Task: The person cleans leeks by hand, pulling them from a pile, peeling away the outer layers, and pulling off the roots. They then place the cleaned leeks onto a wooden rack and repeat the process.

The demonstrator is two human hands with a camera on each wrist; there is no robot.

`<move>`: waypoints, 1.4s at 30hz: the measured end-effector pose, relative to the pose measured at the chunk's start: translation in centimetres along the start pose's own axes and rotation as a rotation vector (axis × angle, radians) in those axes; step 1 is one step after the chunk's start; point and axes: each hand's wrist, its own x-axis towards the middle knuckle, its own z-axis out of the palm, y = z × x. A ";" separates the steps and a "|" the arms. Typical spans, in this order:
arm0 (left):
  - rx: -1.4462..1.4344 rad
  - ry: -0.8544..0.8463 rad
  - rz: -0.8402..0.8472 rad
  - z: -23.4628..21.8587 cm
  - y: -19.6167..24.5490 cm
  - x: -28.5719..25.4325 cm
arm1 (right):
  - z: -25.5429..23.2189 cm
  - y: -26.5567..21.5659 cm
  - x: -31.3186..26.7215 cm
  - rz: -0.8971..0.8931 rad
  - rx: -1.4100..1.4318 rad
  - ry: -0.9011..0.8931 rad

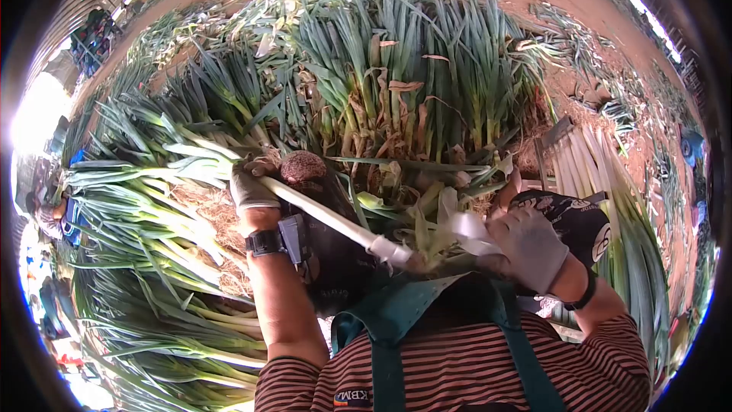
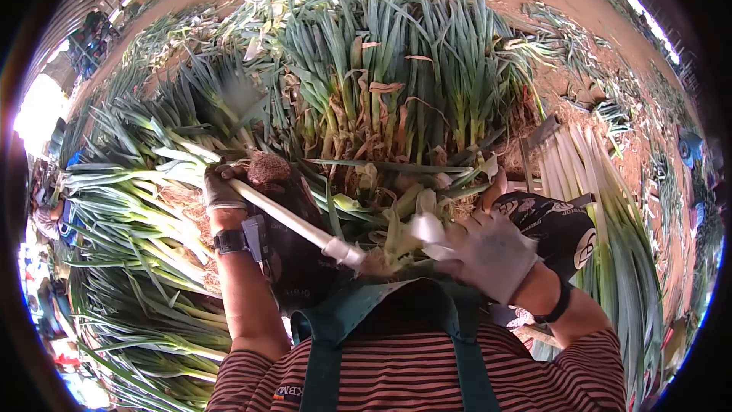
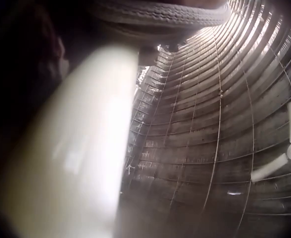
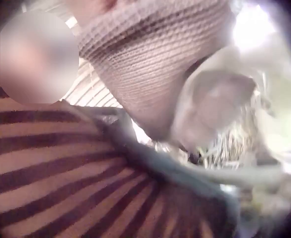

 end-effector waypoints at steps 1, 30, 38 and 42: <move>0.080 0.035 0.013 0.4 -0.5 0.2 | -0.3 -0.6 1.1 -0.090 -0.031 0.259; 0.132 -0.135 0.158 5.6 -0.6 -2.8 | 6.4 0.9 4.0 0.052 0.821 0.017; -0.060 -0.300 0.197 8.3 1.7 -3.9 | 5.4 -5.1 7.9 -0.259 1.803 0.084; -0.078 -0.329 0.117 6.2 3.6 -1.1 | 4.8 -5.5 7.6 -0.204 1.094 0.235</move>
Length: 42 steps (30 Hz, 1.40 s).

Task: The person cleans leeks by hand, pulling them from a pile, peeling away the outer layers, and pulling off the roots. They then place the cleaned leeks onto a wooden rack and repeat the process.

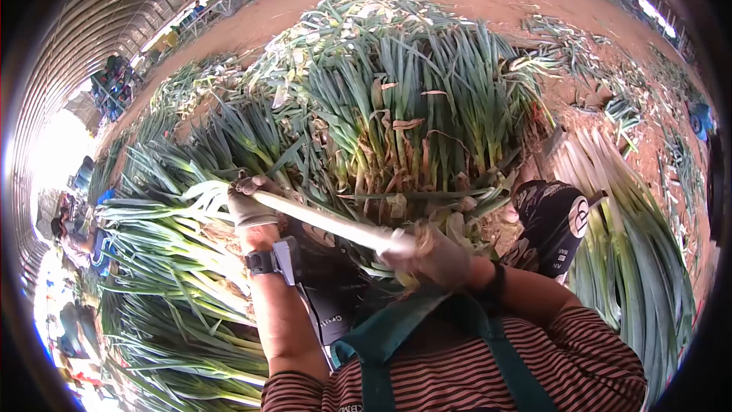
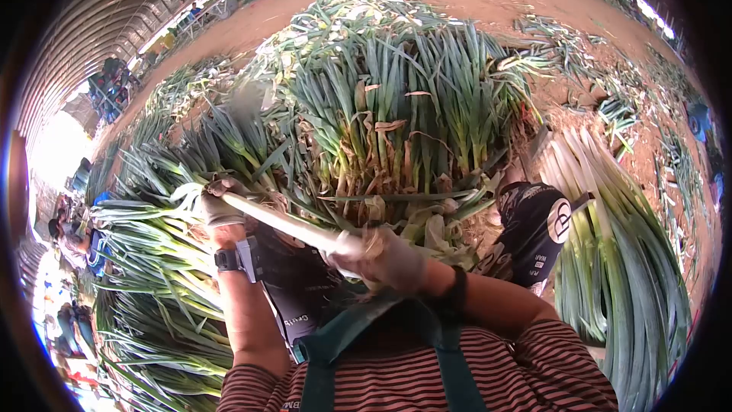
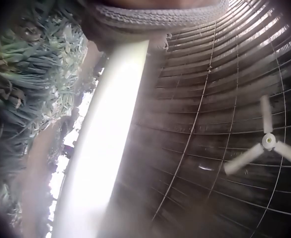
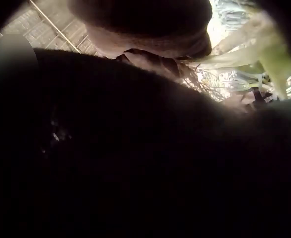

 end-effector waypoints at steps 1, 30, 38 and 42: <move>0.012 0.007 -0.012 -0.5 0.9 0.6 | 0.4 1.3 -1.3 0.034 0.202 0.057; 0.541 0.329 0.112 -6.1 22.4 13.1 | -7.9 2.9 2.5 0.649 -0.554 -0.369; 1.900 0.598 0.044 -12.3 34.9 17.6 | -4.2 16.0 11.3 0.364 -0.650 -0.468; 1.432 0.641 0.238 -10.1 31.7 19.4 | -2.0 27.5 11.3 0.512 -0.802 -0.334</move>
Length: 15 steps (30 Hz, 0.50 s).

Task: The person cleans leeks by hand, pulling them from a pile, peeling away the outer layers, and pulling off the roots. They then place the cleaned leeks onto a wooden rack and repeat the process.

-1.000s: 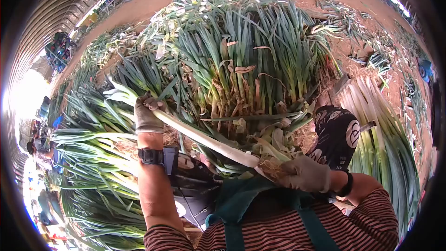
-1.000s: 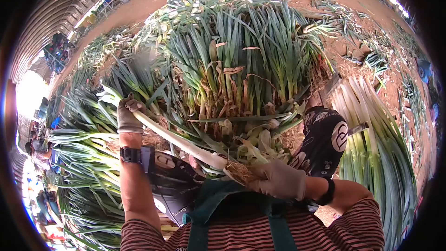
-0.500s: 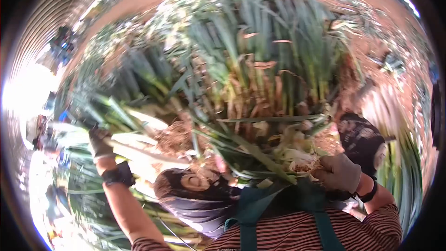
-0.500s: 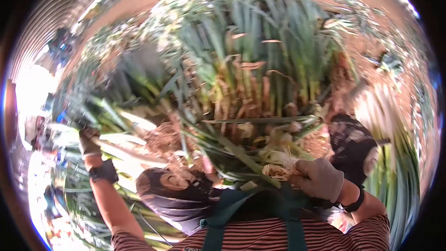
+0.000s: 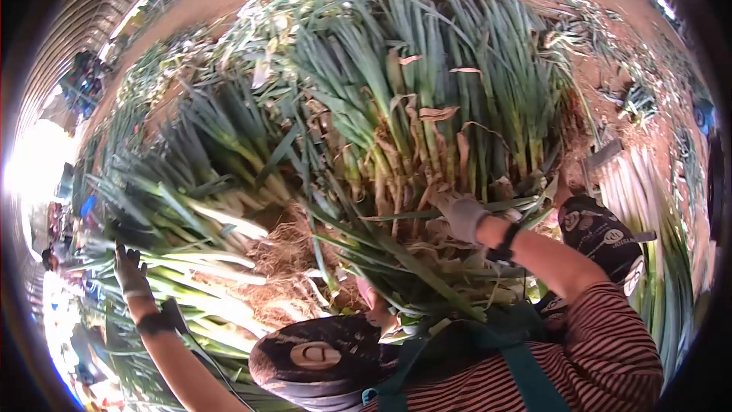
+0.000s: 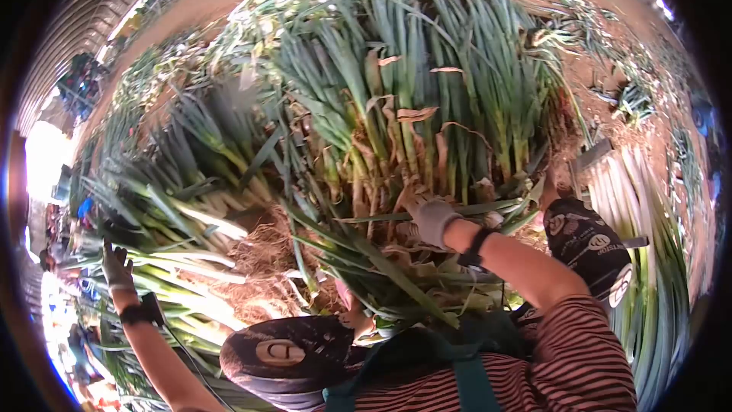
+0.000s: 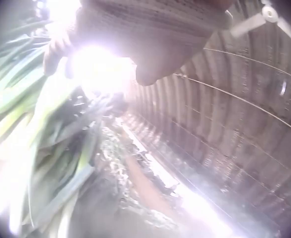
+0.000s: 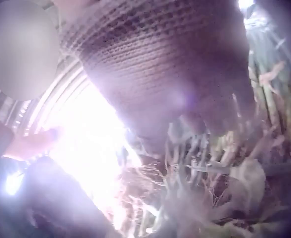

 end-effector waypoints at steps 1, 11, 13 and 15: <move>-0.105 -0.191 0.079 2.4 0.7 -4.2 | 3.9 1.5 1.2 0.080 -0.093 0.021; -0.233 -0.826 0.115 15.1 4.3 -35.3 | 12.0 -8.1 -7.0 -0.196 0.188 -0.961; -0.281 -0.866 0.044 16.0 4.1 -36.4 | 6.9 -5.1 -4.5 -0.095 0.330 -0.733; -0.225 -0.833 0.017 17.2 3.3 -36.1 | 0.9 -3.6 -2.6 0.223 0.390 -0.199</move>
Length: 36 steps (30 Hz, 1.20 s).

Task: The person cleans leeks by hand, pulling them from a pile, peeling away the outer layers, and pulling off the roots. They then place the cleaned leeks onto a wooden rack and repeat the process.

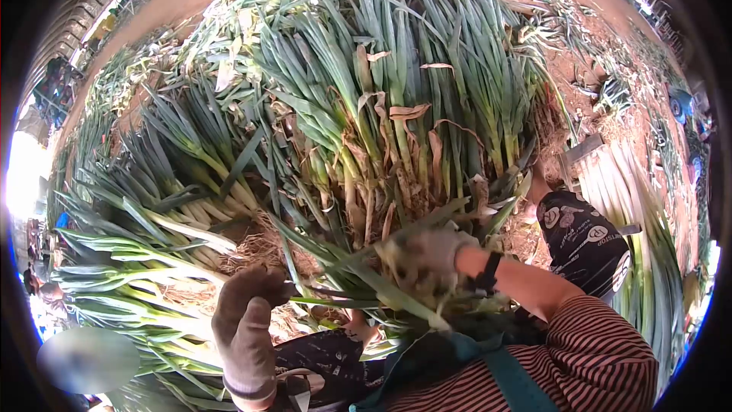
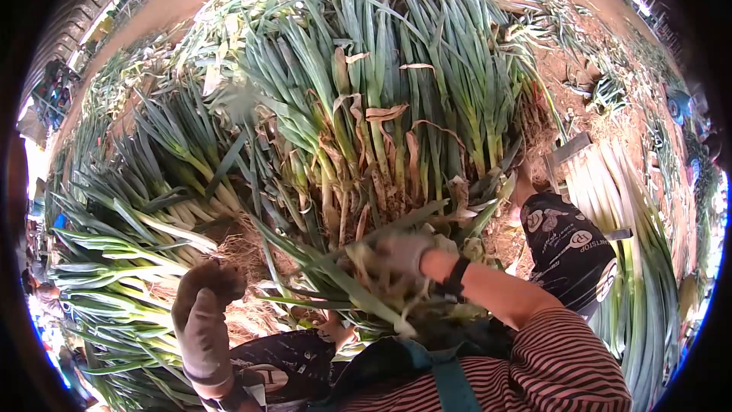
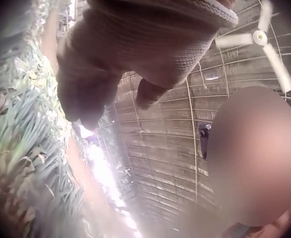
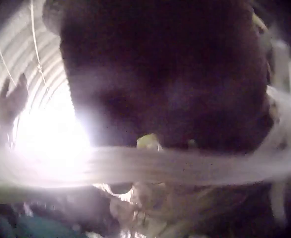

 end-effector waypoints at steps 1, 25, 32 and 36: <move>-0.019 -0.004 -0.040 -0.1 -0.5 0.2 | -1.9 1.1 1.7 0.032 -0.024 0.229; 0.005 -0.098 -0.245 2.7 -2.0 3.5 | -9.6 3.0 4.4 0.066 1.005 0.340; 0.125 -0.229 -0.195 5.0 -2.0 2.8 | -8.4 -5.6 -9.3 -0.307 0.735 0.286; 0.081 -0.462 -0.136 7.7 -2.9 1.2 | -6.2 -6.9 -13.1 -0.547 0.472 0.289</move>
